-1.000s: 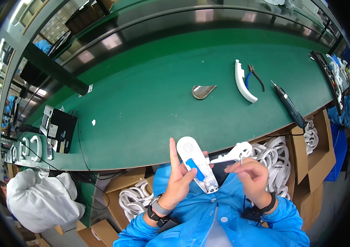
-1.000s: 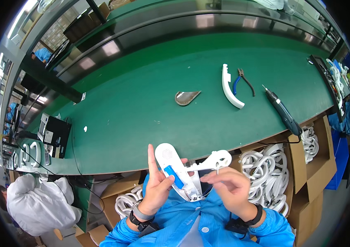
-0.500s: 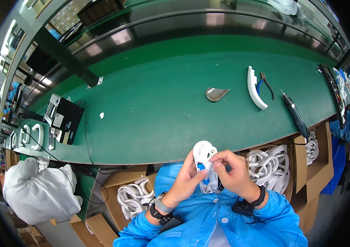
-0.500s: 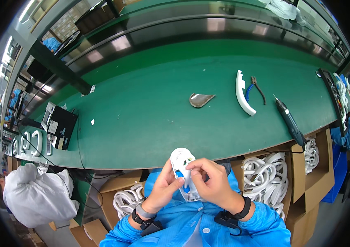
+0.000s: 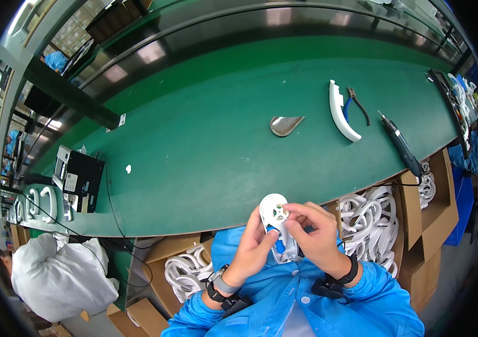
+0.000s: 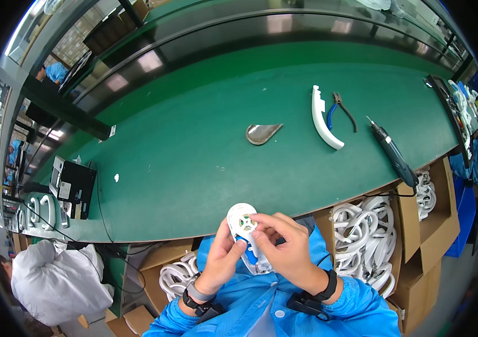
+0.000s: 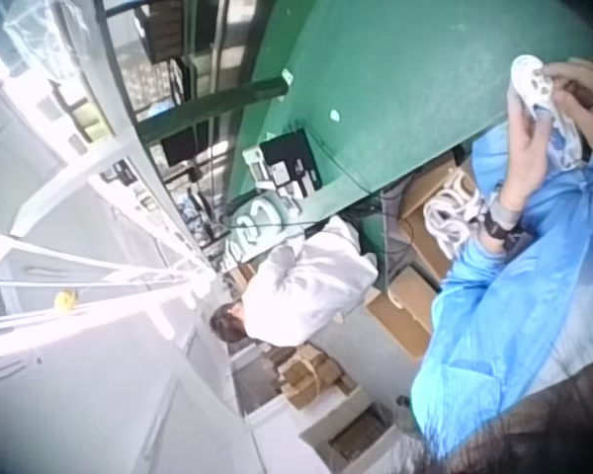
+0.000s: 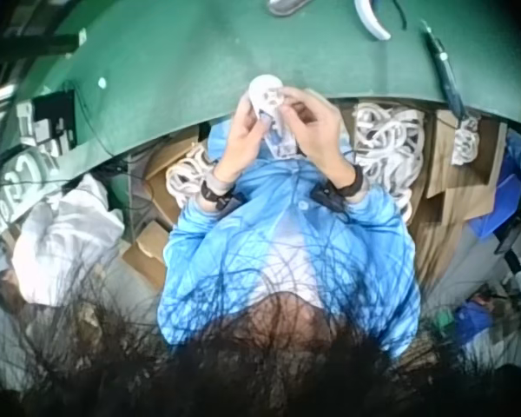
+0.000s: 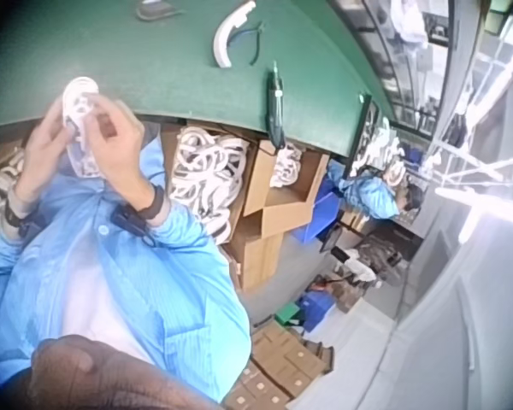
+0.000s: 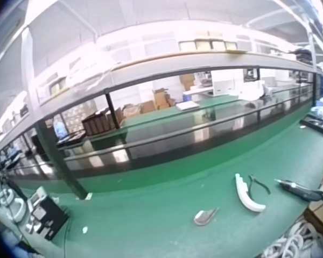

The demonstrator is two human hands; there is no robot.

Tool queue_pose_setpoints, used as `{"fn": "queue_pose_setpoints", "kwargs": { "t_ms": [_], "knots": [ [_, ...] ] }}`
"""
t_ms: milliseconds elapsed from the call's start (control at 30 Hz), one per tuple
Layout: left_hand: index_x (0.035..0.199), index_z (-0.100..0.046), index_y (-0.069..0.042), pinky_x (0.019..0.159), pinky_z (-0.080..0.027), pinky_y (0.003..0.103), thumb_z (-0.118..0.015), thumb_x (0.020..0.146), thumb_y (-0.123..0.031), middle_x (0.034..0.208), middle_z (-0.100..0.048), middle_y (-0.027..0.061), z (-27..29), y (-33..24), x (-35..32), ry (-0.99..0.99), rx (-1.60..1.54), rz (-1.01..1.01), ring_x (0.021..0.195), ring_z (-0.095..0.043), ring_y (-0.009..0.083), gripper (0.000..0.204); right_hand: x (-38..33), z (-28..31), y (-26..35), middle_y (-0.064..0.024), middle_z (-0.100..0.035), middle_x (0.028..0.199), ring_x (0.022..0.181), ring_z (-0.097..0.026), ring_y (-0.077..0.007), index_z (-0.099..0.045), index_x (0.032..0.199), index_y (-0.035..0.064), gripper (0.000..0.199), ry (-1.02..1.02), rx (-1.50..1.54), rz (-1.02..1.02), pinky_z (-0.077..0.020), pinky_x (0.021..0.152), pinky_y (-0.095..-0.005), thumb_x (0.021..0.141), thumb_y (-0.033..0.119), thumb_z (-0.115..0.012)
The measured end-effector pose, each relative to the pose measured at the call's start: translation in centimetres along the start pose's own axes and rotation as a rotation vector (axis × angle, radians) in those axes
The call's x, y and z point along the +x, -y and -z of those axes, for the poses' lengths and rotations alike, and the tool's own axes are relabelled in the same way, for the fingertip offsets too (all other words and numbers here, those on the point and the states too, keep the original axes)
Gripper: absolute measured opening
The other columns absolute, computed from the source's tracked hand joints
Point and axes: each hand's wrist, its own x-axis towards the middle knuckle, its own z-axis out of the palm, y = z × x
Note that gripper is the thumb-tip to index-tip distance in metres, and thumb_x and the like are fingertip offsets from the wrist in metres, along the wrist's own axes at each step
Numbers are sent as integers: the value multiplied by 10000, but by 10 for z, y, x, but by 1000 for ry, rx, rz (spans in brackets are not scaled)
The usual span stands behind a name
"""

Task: Assembling the internal components and housing of a white plastic electronic device on a factory assembly line.

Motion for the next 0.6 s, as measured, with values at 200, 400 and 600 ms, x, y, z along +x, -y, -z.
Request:
{"fn": "queue_pose_setpoints", "kwargs": {
  "t_ms": [200, 400, 600],
  "knots": [
    [1456, -288, -19, 1082, -352, 347, -571, 947, -74, 1381, -473, 103, 0, 3, -3, -46, 11, -7, 1290, -452, 197, 585, -3, -7, -3, -47, -662, 823, 669, -603, -74, -648, 1125, -6, 313, -41, 119, -62, -462, 553, -200, 816, -32, -686],
    [1437, -305, 22, 1070, -367, 322, -583, 928, 0, 1363, -482, 112, 2, 4, 1, -53, 30, -14, 1278, -458, 177, 580, 0, -4, -4, -47, -656, 818, 667, -603, -75, -653, 1117, -2, 314, -10, 99, -55, -465, 559, -202, 807, -25, -701],
    [1425, -329, 24, 1055, -392, 323, -580, 926, 7, 1347, -502, 113, -3, 5, 5, -60, 45, -8, 1257, -482, 175, 559, 7, 0, 6, -48, -615, 817, 627, -583, -70, -662, 1117, -1, 350, 1, 51, -89, -455, 524, -195, 774, -45, -713]
  ]
}}
